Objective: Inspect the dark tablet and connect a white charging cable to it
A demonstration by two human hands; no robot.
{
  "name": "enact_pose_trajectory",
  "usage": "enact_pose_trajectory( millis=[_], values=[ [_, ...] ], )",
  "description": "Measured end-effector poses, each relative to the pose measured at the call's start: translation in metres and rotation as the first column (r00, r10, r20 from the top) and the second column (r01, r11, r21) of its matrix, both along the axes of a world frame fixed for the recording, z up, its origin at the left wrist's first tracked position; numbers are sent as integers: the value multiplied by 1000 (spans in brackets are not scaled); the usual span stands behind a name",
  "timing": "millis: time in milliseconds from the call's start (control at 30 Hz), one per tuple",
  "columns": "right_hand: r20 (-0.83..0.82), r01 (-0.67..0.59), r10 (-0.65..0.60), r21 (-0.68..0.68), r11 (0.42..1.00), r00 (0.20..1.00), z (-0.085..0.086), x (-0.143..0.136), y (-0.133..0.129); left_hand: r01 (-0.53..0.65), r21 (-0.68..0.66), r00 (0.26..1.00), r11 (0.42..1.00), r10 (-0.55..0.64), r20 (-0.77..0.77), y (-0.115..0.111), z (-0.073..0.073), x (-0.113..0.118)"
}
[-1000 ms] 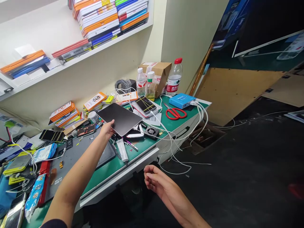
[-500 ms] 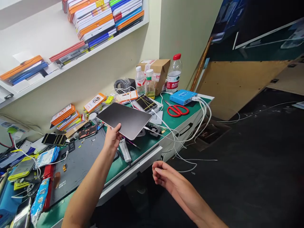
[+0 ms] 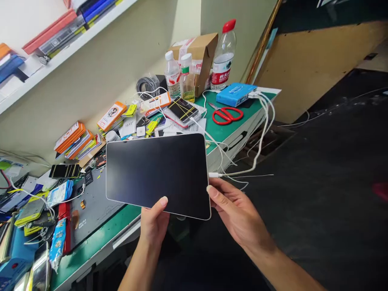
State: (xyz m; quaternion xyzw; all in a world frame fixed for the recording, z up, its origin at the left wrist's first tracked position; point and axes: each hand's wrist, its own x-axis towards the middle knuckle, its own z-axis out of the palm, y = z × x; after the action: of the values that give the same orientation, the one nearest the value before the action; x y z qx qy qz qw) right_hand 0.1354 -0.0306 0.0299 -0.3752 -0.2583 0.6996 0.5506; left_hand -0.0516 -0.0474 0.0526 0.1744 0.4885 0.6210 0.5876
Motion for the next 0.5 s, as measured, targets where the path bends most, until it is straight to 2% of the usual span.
enact_pose_trajectory(
  millis=[100, 267, 500],
  values=[
    [34, -28, 29, -26, 999, 999, -10, -3, -4, -24, -37, 1000, 999, 24, -3, -17, -16, -6],
    [33, -7, 9, -68, 998, 999, -25, -10, -6, -68, -85, 998, 994, 68, -4, -36, -35, -11],
    [47, 5, -3, -44, 999, 999, -12, -3, -6, -151, -135, 988, 979, 153, -1, -51, -51, -16]
  ],
)
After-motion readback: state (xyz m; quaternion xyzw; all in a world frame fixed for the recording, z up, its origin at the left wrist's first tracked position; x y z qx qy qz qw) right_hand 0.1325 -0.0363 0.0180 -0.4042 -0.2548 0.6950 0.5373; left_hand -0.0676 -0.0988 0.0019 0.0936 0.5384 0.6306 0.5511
